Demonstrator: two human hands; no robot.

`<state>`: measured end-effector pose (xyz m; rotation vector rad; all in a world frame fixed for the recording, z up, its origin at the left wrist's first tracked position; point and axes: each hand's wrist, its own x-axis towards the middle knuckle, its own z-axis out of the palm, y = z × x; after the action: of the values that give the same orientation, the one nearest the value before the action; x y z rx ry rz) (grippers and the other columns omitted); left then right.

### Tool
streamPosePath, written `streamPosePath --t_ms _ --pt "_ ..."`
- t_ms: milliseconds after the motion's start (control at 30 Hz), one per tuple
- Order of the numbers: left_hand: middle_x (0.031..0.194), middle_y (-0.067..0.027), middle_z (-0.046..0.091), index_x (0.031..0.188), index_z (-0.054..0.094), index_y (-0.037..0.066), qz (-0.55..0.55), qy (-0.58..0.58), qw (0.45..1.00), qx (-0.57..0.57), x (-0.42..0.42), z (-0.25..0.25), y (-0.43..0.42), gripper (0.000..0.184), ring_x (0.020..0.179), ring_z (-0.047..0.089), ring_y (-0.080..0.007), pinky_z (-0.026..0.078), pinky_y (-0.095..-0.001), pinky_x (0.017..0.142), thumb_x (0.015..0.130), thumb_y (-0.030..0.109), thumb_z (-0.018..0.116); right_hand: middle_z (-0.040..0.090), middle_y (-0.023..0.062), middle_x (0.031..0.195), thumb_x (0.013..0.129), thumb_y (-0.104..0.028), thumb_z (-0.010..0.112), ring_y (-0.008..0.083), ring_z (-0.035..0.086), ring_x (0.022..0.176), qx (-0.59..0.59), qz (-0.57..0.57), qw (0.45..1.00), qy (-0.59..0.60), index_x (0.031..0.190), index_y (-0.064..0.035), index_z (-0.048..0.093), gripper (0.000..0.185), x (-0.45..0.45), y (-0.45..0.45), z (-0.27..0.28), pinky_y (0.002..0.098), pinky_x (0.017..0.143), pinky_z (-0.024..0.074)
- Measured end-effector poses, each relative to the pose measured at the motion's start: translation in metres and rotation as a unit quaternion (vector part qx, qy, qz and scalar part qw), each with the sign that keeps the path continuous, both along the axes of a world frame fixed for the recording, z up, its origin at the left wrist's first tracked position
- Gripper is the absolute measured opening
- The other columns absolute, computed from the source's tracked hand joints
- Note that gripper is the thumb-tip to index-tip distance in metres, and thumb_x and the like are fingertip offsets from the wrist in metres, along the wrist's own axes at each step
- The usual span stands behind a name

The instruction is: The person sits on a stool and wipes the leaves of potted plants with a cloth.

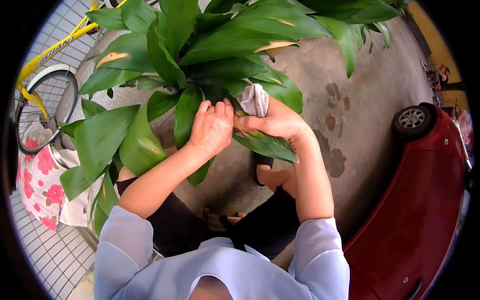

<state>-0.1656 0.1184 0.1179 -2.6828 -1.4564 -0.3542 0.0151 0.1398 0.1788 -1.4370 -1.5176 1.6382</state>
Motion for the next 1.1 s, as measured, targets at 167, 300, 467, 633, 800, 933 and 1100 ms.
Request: streamPosePath --t_ms 167,300,467,633,800,933,1100 --pt "0.088 -0.0149 0.058 0.105 0.059 -0.009 -0.052 -0.016 0.997 0.048 -0.004 -0.002 -0.008 0.040 0.084 0.056 -0.0258 0.043 -0.0376 0.088 0.070 0.010 0.058 0.063 0.0022 0.084 0.090 -0.023 0.061 0.0135 0.054 0.076 0.182 -0.255 0.949 -0.040 0.098 -0.0002 0.061 0.024 0.009 0.014 -0.010 0.0290 0.070 0.0464" --pt "0.093 -0.0153 0.059 0.101 0.061 -0.008 -0.090 -0.044 0.992 0.072 -0.002 0.000 -0.015 0.037 0.088 0.055 -0.0261 0.043 -0.0370 0.089 0.070 0.010 0.057 0.059 0.0055 0.072 0.092 -0.020 0.057 0.0139 0.051 0.067 0.294 -0.151 0.944 -0.025 0.089 0.0002 0.060 0.020 -0.015 0.006 -0.004 0.0300 0.064 0.0451" --pt "0.071 -0.0065 0.056 0.073 0.061 0.004 -0.111 -0.098 0.987 0.060 -0.008 -0.011 -0.022 0.009 0.071 0.055 -0.0213 0.044 -0.0328 0.070 0.069 0.012 0.058 0.061 0.0157 0.078 0.096 -0.050 0.034 0.0225 0.055 0.073 0.024 0.085 0.991 -0.100 0.088 0.0028 0.059 0.060 -0.036 0.003 -0.026 0.0350 0.073 0.0452" --pt "0.083 -0.0108 0.060 0.092 0.062 -0.002 -0.098 -0.066 0.993 0.018 -0.019 0.001 -0.027 0.024 0.079 0.058 -0.0223 0.046 -0.0316 0.070 0.072 0.009 0.058 0.063 0.0214 0.091 0.094 -0.056 0.026 0.0250 0.057 0.086 -0.063 0.106 0.991 -0.059 0.097 0.0055 0.061 0.071 -0.061 0.025 -0.053 0.0345 0.083 0.0425" --pt "0.095 -0.0159 0.062 0.101 0.061 -0.008 -0.114 -0.062 0.991 0.038 -0.023 0.004 -0.026 0.033 0.090 0.061 -0.0245 0.048 -0.0314 0.074 0.072 0.009 0.057 0.054 0.0257 0.125 0.093 -0.055 0.026 0.0298 0.051 0.117 -0.063 0.163 0.975 -0.139 0.122 0.0081 0.052 0.073 -0.081 0.059 -0.074 0.0347 0.102 0.0340" --pt "0.095 -0.0165 0.061 0.101 0.061 -0.008 -0.124 -0.069 0.988 0.053 -0.026 0.005 -0.023 0.034 0.091 0.061 -0.0260 0.049 -0.0322 0.075 0.071 0.009 0.058 0.052 0.0282 0.127 0.092 -0.054 0.027 0.0333 0.049 0.121 -0.027 0.147 0.980 -0.133 0.122 0.0087 0.052 0.074 -0.096 0.075 -0.092 0.0358 0.103 0.0333" --pt "0.094 -0.0157 0.061 0.100 0.061 -0.007 -0.110 -0.084 0.990 0.039 -0.033 0.007 -0.021 0.033 0.090 0.061 -0.0260 0.050 -0.0329 0.076 0.071 0.008 0.058 0.058 0.0277 0.119 0.091 -0.055 0.032 0.0325 0.055 0.111 -0.081 0.123 0.971 -0.189 0.114 0.0093 0.058 0.073 -0.099 0.072 -0.094 0.0359 0.098 0.0365"
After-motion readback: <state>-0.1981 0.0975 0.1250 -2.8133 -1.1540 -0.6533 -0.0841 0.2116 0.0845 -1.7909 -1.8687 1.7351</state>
